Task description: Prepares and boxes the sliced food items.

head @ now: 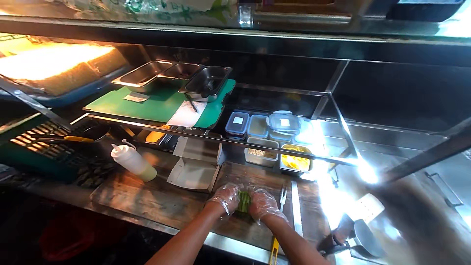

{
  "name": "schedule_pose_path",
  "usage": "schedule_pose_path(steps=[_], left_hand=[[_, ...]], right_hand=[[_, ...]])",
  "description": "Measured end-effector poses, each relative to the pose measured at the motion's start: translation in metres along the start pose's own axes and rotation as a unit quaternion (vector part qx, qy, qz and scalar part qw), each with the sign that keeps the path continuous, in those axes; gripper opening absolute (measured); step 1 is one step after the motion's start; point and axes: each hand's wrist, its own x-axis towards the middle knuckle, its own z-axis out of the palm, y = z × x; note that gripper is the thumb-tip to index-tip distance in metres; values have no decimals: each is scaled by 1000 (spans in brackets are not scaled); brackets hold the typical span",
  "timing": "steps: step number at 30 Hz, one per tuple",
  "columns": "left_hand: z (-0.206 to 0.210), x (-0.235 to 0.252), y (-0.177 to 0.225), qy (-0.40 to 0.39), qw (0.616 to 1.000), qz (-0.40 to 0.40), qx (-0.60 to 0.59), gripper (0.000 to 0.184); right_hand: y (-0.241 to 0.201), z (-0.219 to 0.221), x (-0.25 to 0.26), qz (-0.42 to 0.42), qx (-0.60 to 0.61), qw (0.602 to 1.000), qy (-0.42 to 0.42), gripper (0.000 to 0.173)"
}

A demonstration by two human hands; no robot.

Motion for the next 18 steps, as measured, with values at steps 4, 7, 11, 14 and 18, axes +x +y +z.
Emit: schedule_pose_path(steps=[4,7,11,14,18], left_hand=[[-4,7,2,-31,999,10,37,48],[-5,13,-1,-43,998,15,45,44],[-17,8,-7,-25,998,51,12,30],[-23,-3,-18,-9,994,106,-32,25],[-44,-10,-37,-9,982,165,-92,26]], right_hand=[[-16,5,6,24,-10,1000,-1,55],[-15,6,10,29,-6,999,-14,52],[6,9,10,-6,55,998,25,45],[15,12,2,-31,107,991,69,36],[14,4,-4,-57,145,981,116,32]])
